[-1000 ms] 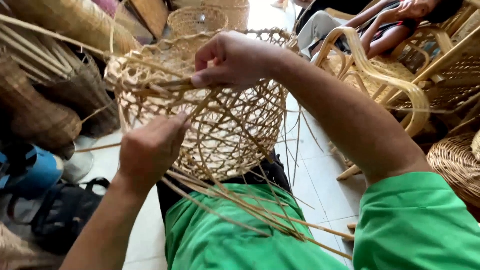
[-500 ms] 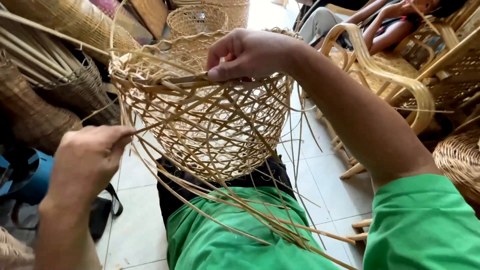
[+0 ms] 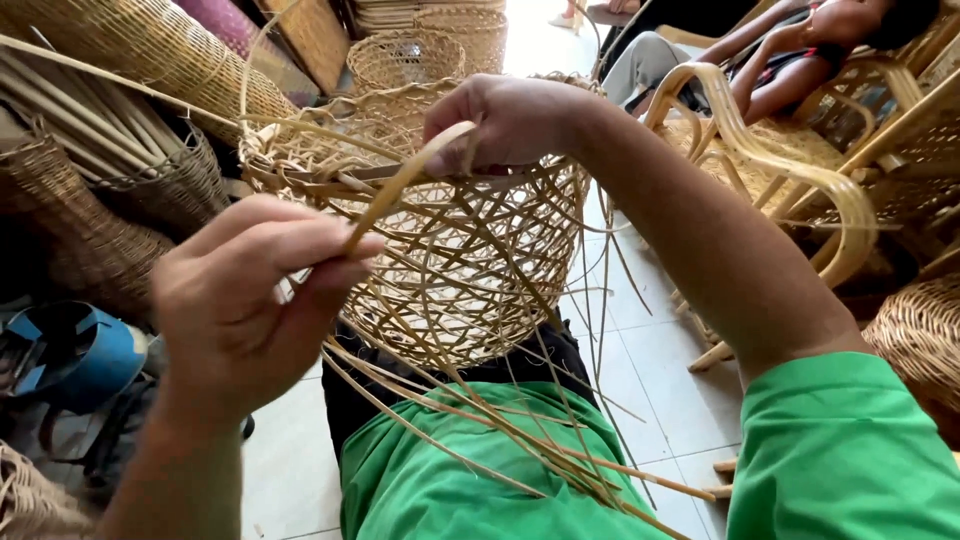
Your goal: Weaving the rim and upper structure of a conical wicker basket by hand using rattan strips.
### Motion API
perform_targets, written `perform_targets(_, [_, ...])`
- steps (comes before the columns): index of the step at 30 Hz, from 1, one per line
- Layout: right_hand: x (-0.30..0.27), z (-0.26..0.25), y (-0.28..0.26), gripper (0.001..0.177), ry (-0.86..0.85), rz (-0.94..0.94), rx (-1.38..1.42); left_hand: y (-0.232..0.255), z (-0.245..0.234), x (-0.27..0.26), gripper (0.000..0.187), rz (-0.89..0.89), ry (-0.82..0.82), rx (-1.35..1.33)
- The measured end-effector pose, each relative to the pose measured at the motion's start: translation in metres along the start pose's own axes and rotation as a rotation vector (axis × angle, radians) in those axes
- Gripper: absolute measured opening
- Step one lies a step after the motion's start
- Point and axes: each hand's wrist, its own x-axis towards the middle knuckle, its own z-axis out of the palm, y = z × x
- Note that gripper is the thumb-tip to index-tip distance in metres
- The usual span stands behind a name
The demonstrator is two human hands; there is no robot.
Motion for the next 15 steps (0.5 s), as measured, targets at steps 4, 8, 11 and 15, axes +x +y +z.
perform_targets(4, [0.013,-0.002,0.022,0.013,-0.024,-0.113,0.037,-0.008,0.027,0.016,0.011,0.107,-0.044,-0.097])
perform_targets(8, [0.016,-0.001,0.027,0.015,-0.066,-0.178,0.052,-0.038,0.043,-0.002,0.009,0.165,-0.044,-0.032])
perform_targets(11, [0.015,0.002,0.024,0.016,0.010,-0.142,-0.001,-0.041,0.049,-0.009,0.007,0.322,-0.001,0.188])
perform_targets(15, [0.012,0.004,0.019,0.019,0.012,-0.179,-0.044,-0.043,0.057,-0.019,0.007,0.329,0.015,0.123])
